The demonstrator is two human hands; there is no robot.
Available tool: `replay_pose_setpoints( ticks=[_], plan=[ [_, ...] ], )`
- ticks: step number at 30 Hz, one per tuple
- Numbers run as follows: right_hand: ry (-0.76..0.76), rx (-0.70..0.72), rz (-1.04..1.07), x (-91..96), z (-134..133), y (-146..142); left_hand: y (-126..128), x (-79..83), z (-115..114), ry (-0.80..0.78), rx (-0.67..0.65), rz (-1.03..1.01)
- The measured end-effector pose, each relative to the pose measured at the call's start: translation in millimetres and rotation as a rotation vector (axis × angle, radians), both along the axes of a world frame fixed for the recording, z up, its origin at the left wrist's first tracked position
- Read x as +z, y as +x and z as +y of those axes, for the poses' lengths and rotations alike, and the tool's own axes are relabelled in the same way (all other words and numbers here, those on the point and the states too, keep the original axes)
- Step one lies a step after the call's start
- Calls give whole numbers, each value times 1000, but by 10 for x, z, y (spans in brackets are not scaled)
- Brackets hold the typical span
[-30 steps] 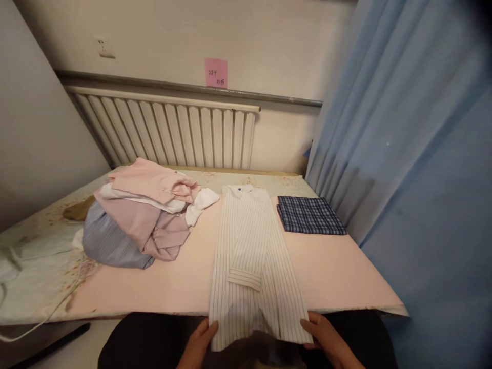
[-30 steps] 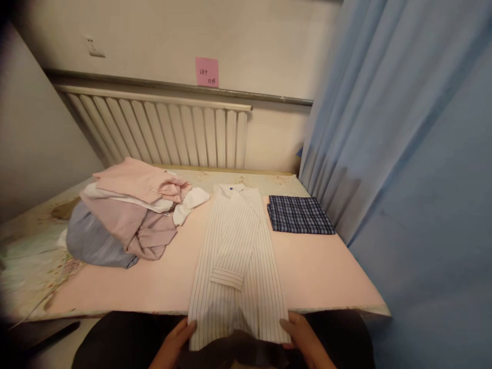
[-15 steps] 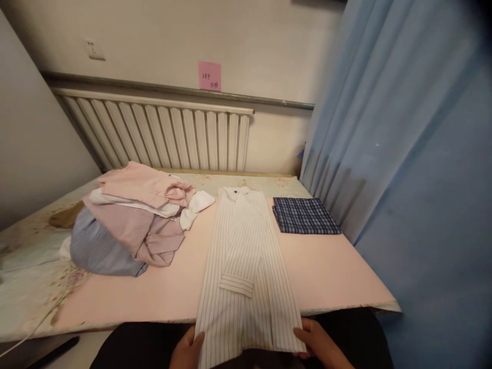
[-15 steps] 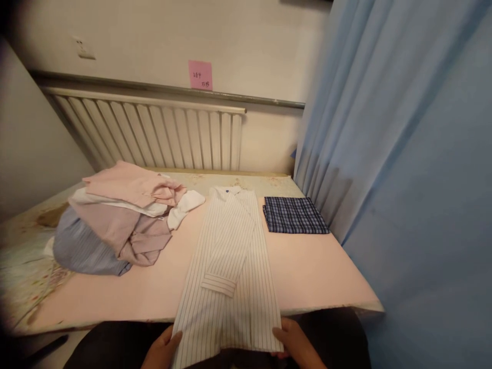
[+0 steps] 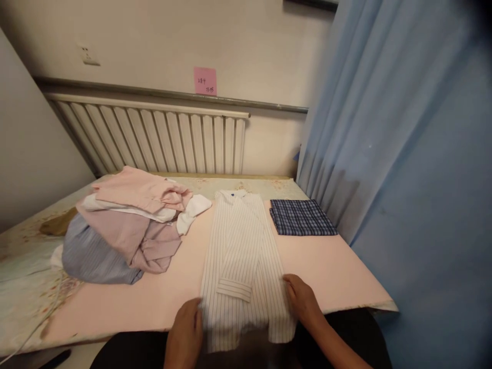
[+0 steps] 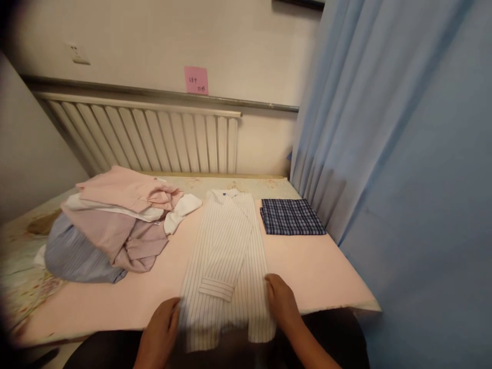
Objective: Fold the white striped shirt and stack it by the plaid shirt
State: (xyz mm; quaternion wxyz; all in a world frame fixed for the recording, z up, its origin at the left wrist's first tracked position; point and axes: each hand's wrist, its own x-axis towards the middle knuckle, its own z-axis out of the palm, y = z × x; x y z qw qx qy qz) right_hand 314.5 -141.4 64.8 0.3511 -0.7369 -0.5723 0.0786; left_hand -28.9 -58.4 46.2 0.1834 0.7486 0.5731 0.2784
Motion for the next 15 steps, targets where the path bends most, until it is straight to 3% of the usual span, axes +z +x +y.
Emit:
replay_pose_setpoints(
  ticks=[3,5,9,15],
  plan=[
    [86,82,-179,-215,306,-104,286,-84,194,239,-115,55],
    [77,150,-295,-338,450,-141,449,-163,361,307,-151,110],
    [42,206,-438,-465,546,-148,630,-272,614,301,-208,269],
    [28,190,-454,-440,534,-144,631,-335,675,315,-227,400]
  ],
)
